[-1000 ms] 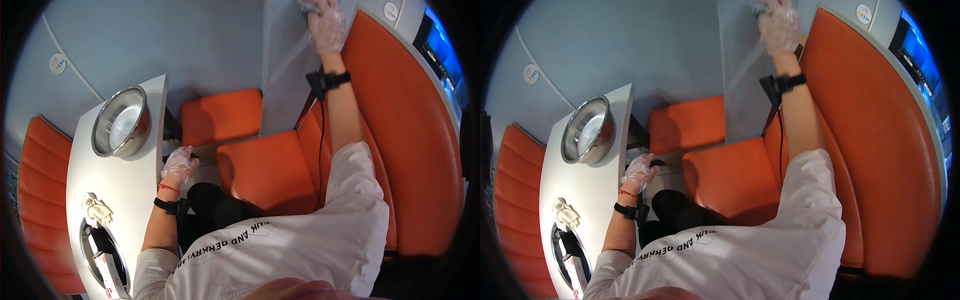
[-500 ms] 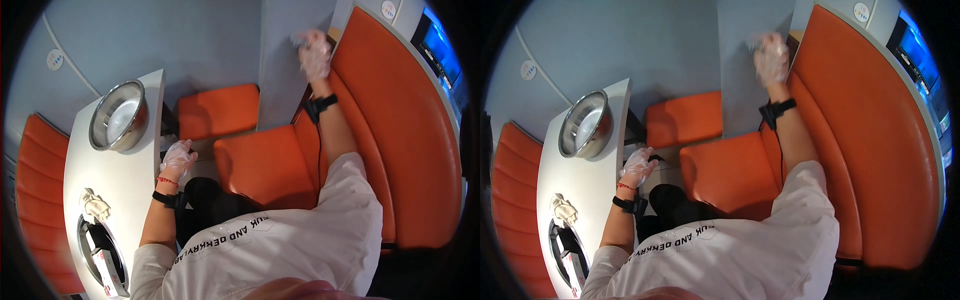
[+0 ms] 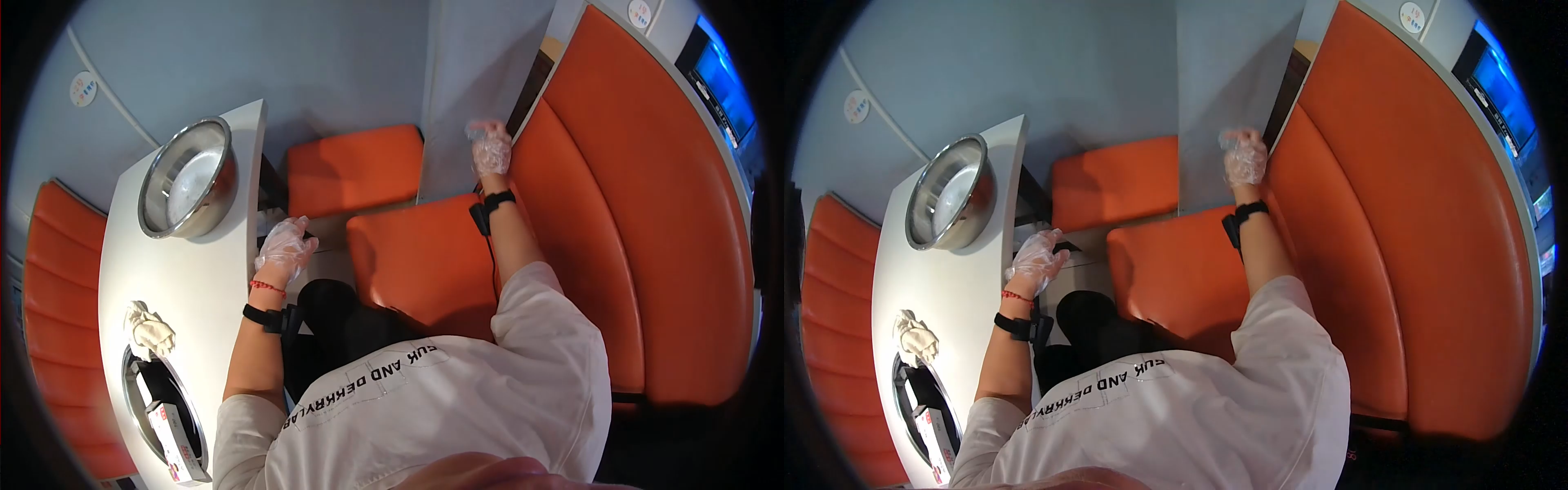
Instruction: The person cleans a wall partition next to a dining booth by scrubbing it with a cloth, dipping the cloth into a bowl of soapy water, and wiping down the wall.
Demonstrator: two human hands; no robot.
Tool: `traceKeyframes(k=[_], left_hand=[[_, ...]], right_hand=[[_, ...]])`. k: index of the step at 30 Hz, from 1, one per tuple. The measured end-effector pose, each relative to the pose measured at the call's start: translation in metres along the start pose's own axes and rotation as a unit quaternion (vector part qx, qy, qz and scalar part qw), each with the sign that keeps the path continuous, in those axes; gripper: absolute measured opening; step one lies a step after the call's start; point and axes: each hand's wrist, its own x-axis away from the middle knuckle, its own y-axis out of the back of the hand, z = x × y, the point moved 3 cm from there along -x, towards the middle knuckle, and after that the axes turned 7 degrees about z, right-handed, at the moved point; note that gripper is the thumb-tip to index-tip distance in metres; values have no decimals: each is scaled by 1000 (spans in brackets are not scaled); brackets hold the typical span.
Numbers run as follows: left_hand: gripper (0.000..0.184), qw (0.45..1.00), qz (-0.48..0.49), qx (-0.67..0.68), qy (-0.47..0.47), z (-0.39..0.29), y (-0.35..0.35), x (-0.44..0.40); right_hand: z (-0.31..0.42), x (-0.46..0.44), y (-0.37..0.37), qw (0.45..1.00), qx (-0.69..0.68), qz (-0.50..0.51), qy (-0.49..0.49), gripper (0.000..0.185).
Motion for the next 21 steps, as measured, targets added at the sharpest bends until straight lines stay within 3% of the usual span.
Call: traceKeyframes(k=[3,4,8,12,15,17,19,21], left_hand=[[53,1000,-3,1,-5,2,1,-1],[53,1000,-3,-1,-7,4,0,-1],[52,1000,-7,6,-11,5,1,0],[51,1000,-2,1,-9,0,6,2],[51,1000,-4,-12,-13,1,2,-6],[50,1000,-16,-13,-20,2,-3,-9],[48,999,-32,-9,-30,2,-7,-14],[48,999,-14,-2,-31,5,-3,-6]], right_hand=[[7,4,18,997,-21,24,-65,33],[31,-8,43,995,1,-19,-102,35],[100,-64,144,965,-102,-242,31,36],[102,-87,143,950,-71,-294,81,39],[76,-53,90,973,-7,-229,10,41],[38,-17,39,982,-48,-184,-11,42],[5,22,-6,996,-26,-77,-48,43],[-16,36,2,999,-42,-2,-33,40]])
